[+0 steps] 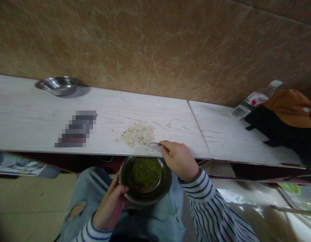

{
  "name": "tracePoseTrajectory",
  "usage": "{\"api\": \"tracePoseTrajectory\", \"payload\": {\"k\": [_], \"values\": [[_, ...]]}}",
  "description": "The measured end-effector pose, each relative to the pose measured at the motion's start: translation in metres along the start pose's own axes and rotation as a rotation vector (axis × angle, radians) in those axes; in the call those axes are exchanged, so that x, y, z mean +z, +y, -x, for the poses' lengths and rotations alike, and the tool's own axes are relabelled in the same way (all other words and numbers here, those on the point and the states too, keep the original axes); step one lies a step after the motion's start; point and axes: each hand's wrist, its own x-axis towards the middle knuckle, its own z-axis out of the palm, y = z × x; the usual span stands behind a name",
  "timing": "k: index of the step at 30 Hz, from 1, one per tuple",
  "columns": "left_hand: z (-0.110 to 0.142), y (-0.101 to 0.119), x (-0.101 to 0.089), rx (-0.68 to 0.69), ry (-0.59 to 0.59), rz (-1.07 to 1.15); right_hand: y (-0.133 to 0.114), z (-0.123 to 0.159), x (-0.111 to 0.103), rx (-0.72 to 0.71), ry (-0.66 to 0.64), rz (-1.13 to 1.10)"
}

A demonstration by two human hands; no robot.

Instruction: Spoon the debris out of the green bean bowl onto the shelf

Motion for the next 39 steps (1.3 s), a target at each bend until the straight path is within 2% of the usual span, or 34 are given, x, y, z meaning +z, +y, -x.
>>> {"api": "tracePoseTrajectory", "payload": {"k": [8,15,22,29,39], "values": [[-0.002,-0.001,-0.006,-0.006,-0.032,0.005,-0.006,-0.011,0.010,0.039,0.003,0.030],[-0.006,-0.002,-0.010,-0.017,-0.030,0.002,0.008,-0.017,0.003,0.074,0.035,0.057],[-0.005,-0.002,-0.009,-0.011,-0.025,0.002,0.008,-0.017,0.002,0.047,0.049,0.077],[-0.002,0.000,-0.004,0.009,-0.014,0.017,0.005,-0.011,0.000,-0.013,-0.002,0.042],[0.000,0.001,-0.002,0.019,-0.010,-0.001,0.012,0.003,0.001,0.005,0.011,0.030]]}}
